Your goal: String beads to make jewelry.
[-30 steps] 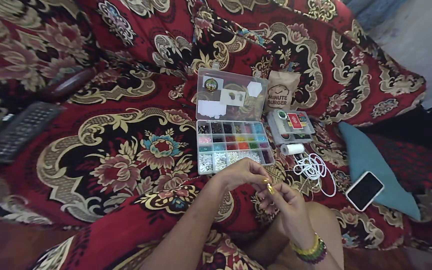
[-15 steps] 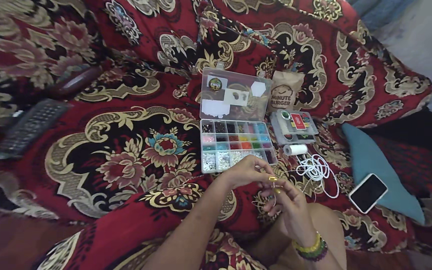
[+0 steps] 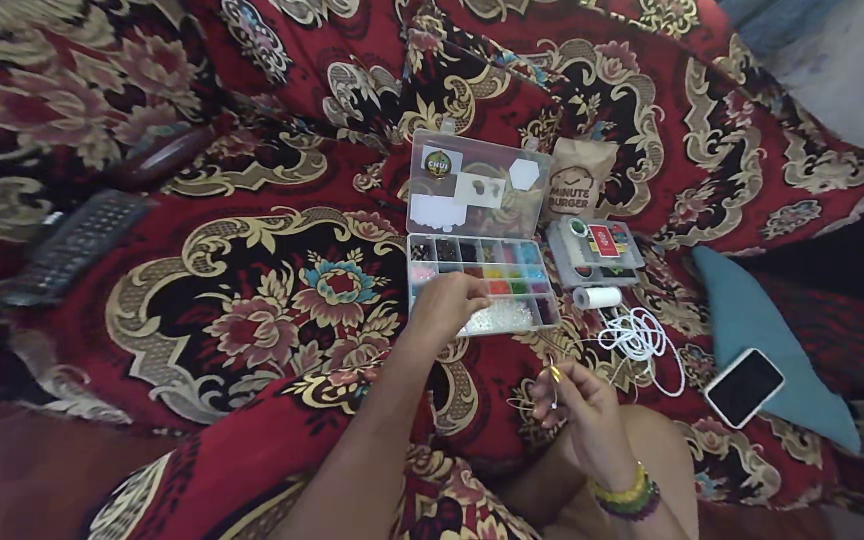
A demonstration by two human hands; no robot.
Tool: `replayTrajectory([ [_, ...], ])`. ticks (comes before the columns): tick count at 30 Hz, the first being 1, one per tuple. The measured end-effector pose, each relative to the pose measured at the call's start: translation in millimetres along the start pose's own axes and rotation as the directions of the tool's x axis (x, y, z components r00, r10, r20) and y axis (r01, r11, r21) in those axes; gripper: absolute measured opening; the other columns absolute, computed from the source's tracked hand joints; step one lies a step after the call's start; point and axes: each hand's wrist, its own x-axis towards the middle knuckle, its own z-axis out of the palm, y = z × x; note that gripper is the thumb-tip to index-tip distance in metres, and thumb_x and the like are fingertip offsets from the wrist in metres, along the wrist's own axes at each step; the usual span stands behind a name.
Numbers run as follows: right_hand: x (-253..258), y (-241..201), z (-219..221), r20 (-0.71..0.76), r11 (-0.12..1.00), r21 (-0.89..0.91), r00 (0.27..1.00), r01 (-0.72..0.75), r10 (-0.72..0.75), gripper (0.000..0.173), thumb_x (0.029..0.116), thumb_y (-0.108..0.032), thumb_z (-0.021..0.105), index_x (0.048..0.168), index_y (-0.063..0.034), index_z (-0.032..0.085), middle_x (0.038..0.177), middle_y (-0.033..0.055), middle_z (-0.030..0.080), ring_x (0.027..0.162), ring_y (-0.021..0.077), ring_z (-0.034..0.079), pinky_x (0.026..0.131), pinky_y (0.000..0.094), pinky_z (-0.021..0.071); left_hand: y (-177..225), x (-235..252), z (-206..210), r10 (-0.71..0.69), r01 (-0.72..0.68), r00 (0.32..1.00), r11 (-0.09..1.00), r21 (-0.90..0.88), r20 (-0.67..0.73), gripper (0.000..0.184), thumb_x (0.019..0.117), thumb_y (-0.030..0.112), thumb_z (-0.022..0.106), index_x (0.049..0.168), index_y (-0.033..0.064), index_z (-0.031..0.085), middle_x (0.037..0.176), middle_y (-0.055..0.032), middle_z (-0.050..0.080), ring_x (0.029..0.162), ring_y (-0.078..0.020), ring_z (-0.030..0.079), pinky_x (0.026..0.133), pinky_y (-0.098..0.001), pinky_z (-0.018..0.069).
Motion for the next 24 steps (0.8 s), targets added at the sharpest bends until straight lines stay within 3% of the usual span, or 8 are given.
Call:
replayTrajectory([
  [4, -1, -2, 3, 0.002, 1.000, 0.016, 1.000, -0.019, 0.019, 0.022, 0.1035, -0.004, 0.046, 0.100, -0.0011, 0.068, 0.083, 0.0043, 0.076, 0.064, 0.0098, 0.072, 0.056, 0.0238, 0.0607, 4, 2, 3, -0.223, 0.220, 0.975, 0.932, 0.287, -0.023, 0.020, 0.1001, 0.015, 0.063, 0.111, 0.0020, 0.075, 0.116, -0.0220, 0.069, 0.117, -0.0394, 0.062, 0.102, -0.0569, 0.0449],
  [9, -2, -2, 3, 0.020, 1.000, 0.013, 1.000, -0.002, 0.002, 0.023, 0.1039, -0.005, 0.045, 0.101, -0.0015, 0.068, 0.084, 0.0043, 0.076, 0.064, 0.0096, 0.071, 0.056, 0.0236, 0.0604, 12, 7, 19, -0.258, 0.229, 0.966, 0.861, 0.454, 0.002, 0.022, 0.0996, 0.002, 0.056, 0.115, -0.0016, 0.071, 0.128, -0.0233, 0.063, 0.126, -0.0406, 0.055, 0.104, -0.0576, 0.0395],
  [13, -2, -2, 3, 0.013, 1.000, 0.008, 1.000, 0.007, -0.007, 0.024, 0.1034, -0.006, 0.045, 0.100, -0.0021, 0.069, 0.083, 0.0041, 0.076, 0.064, 0.0088, 0.071, 0.056, 0.0228, 0.0598, 14, 9, 28, -0.264, 0.231, 0.964, 0.833, 0.502, -0.005, 0.024, 0.0974, -0.006, 0.052, 0.116, -0.0077, 0.067, 0.129, -0.0256, 0.061, 0.125, -0.0407, 0.055, 0.103, -0.0553, 0.0404],
  [24, -5, -2, -2, 0.003, 1.000, 0.007, 1.000, 0.019, -0.019, 0.023, 0.1039, -0.007, 0.047, 0.101, -0.0018, 0.069, 0.083, 0.0047, 0.076, 0.064, 0.0094, 0.071, 0.056, 0.0233, 0.0598, 15, 11, 37, -0.283, 0.239, 0.959, 0.799, 0.551, -0.004, 0.025, 0.0949, -0.006, 0.054, 0.117, -0.0055, 0.067, 0.131, -0.0235, 0.061, 0.125, -0.0390, 0.056, 0.105, -0.0554, 0.0389],
])
